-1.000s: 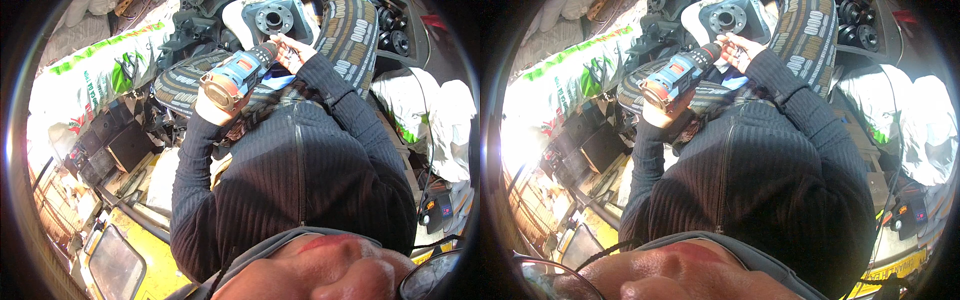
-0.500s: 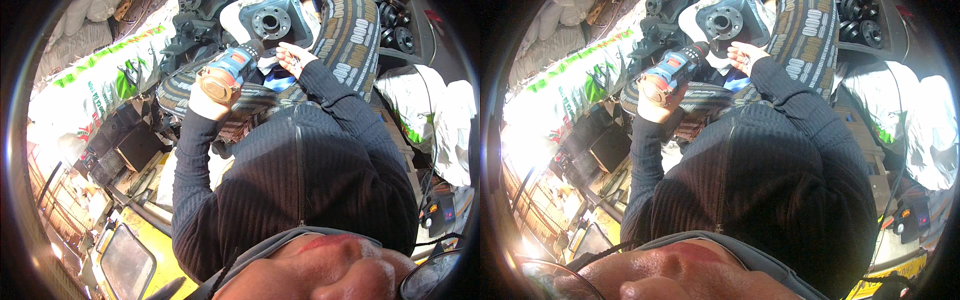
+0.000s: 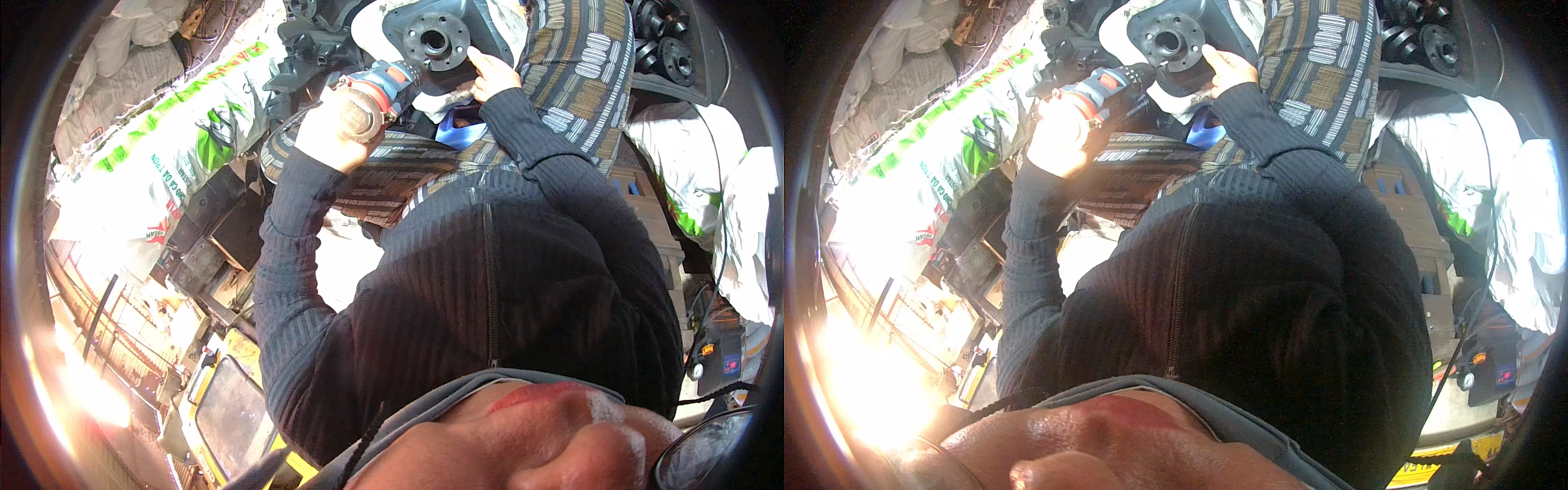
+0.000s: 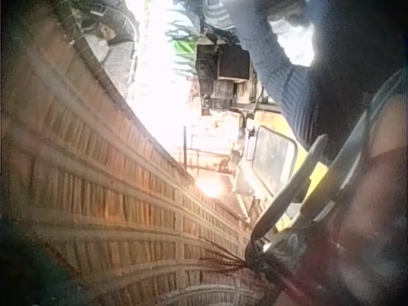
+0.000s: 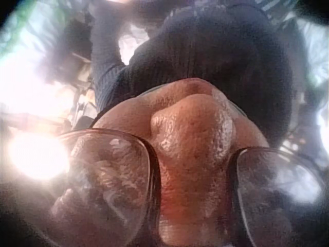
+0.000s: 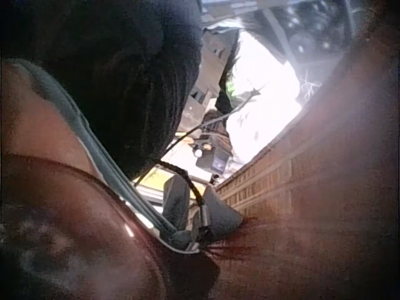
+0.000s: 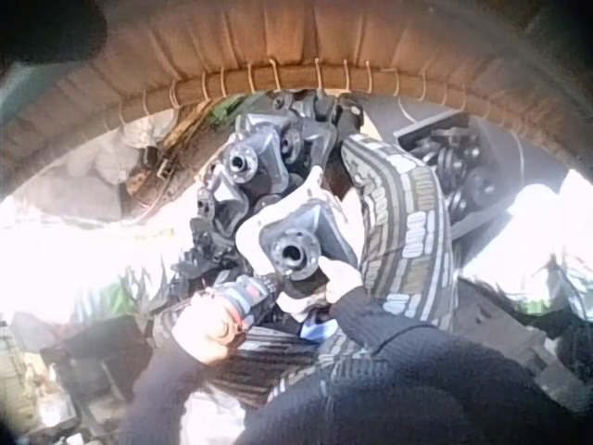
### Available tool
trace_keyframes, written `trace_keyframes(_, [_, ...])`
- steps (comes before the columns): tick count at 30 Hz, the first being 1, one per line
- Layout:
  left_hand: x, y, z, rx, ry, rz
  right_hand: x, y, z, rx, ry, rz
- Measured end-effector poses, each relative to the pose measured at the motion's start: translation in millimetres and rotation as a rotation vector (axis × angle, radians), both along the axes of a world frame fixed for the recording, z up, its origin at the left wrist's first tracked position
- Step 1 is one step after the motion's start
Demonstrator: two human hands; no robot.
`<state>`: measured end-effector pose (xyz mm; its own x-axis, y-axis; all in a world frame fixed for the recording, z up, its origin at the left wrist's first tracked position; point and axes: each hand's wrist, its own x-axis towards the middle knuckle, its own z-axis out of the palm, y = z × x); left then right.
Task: The person uses a cordless drill to make holes in black plastic parts. They repeatedly position the drill, drill into the parts, and then set the parts aside.
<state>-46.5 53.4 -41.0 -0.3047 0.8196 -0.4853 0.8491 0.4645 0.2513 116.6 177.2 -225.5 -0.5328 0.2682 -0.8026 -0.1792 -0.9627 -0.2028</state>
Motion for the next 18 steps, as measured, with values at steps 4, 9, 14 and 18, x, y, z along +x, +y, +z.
trace_keyframes(4, [-2.2, 12.4, 1.3, -0.022, 0.038, -0.032, -1.3, -0.4, 7.5, 0.057, -0.049, 0.038])
trace_keyframes(9, [-6.0, 4.7, 3.5, -0.014, -0.123, -0.015, -5.8, -5.5, 2.7, 0.166, -0.21, 0.168])
trace_keyframes(14, [-14.8, -4.7, -19.3, 0.202, -0.062, -0.08, -6.4, -9.9, -1.0, 0.243, -0.23, 0.158])
trace_keyframes(18, [-6.7, 0.7, -14.1, -0.107, -0.073, 0.1, -3.1, -9.2, -2.9, 0.221, -0.242, 0.209])
